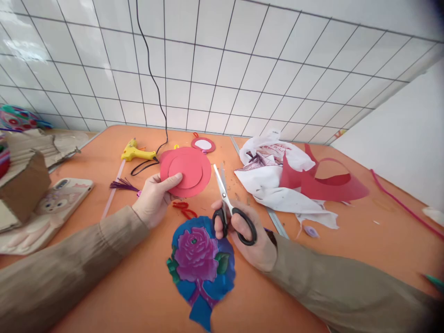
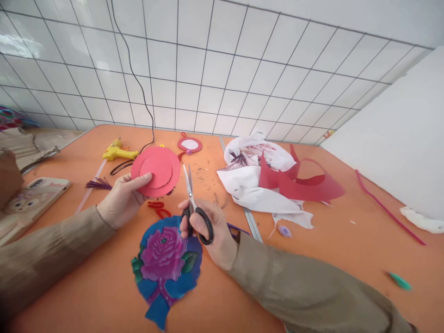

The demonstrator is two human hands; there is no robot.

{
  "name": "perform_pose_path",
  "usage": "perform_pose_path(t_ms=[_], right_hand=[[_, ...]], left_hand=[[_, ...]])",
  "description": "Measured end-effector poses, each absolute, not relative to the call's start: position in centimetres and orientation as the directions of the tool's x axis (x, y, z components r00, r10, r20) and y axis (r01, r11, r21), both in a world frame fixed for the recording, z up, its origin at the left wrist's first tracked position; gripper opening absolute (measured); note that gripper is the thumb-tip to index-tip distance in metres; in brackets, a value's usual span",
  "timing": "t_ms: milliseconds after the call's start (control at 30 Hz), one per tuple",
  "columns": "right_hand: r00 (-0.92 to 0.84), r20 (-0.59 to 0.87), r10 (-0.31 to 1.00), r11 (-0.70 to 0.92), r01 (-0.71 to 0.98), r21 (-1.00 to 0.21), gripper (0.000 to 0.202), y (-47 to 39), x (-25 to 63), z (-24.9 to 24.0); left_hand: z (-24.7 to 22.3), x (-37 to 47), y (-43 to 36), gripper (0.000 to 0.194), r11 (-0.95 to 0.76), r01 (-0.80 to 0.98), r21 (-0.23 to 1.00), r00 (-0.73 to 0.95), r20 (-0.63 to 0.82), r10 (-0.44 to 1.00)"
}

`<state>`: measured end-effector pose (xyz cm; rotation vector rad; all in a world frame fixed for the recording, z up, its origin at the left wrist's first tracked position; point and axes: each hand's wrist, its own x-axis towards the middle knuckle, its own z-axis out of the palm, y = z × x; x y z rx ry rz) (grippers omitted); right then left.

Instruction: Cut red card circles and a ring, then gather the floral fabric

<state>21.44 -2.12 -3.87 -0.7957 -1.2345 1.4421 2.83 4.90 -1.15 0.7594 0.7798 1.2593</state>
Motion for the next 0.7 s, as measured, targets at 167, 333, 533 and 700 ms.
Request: perform_pose_path(t_ms=[167,333,533,700], right_hand=[[0.033,0.163,0.986,0.166,-0.209,-0.964,0.033,-1.3,21.0,-2.4],[0.068,0.149,0.986,0.16,-0.199,-0.967,0.032,-1.0,21.1,-0.7],[0.036,0.021,0.999,0.027,-0.197,-0.98,0.033,-1.0,21.2,-0.4],[0.052,0.071,0.996,0.08,-0.213,-0.974,0.032,-0.7,21.3,-1.0]], left_hand=[[-1.1,2.9,4.1,0.014,0.209,-0.465,0.86,0.275,-0.084,0.958],[-1.0,3.1,3.4,0.014,0.215,-0.349,0.912,0.345,-0.088,0.935],[-0.9,3.1,3.5,0.019,0.225,-0.337,0.914,0.338,-0.106,0.935],[-1.0,3.1,3.4,0.021,0.235,-0.325,0.916,0.369,-0.106,0.923]])
